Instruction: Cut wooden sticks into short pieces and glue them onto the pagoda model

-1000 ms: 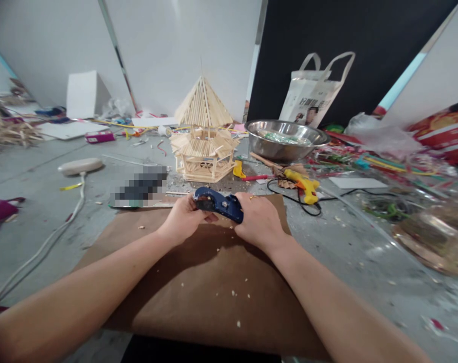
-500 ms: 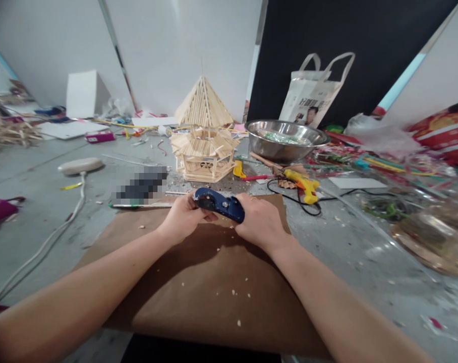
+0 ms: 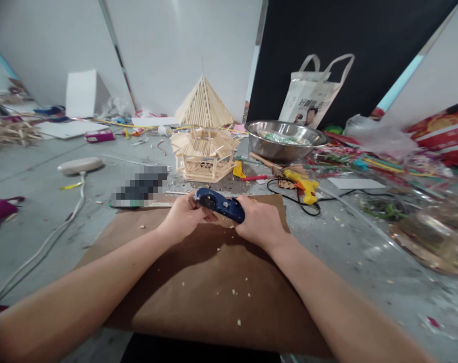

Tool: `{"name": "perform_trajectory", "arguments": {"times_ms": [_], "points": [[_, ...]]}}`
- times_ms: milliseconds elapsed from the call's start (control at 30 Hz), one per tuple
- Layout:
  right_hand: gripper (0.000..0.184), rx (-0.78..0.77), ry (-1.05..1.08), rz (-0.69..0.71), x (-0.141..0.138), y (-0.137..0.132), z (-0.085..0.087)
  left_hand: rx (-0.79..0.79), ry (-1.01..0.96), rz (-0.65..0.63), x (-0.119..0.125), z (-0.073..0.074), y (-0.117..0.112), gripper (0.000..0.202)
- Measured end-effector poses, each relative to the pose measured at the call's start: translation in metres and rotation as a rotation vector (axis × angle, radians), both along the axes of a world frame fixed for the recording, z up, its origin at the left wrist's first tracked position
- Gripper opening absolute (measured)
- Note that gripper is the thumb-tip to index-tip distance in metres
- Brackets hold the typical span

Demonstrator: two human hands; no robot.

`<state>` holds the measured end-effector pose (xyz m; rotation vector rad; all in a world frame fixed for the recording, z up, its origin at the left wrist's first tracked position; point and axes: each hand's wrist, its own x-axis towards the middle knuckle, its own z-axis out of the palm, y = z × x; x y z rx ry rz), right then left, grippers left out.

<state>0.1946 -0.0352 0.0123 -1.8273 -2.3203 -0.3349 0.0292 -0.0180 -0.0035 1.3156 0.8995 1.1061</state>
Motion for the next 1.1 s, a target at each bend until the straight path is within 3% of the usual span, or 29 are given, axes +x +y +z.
{"name": "perform_trajectory", "arguments": {"times_ms": [500,733,833,967,1100], "points": [[0.024,-0.021,-0.044,-0.084,0.0,0.002,-0.002,-0.053,0.07,0.002,0.001,0.002,0.002,0.006],[0.035,0.057,0.028,-0.167,0.012,0.013,-0.005,-0.027,0.176,-0.029,-0.004,0.005,0.002,0.01],[0.037,0.075,0.037,-0.166,0.016,0.017,-0.007,0.112,0.36,0.016,-0.009,0.007,0.004,0.016],[0.039,0.077,0.042,-0.142,0.019,0.019,-0.009,0.367,0.811,0.144,-0.016,0.009,0.007,0.024],[0.04,0.054,0.02,-0.16,0.018,0.02,-0.008,0.442,1.173,0.124,-0.023,0.009,0.01,0.024]]}}
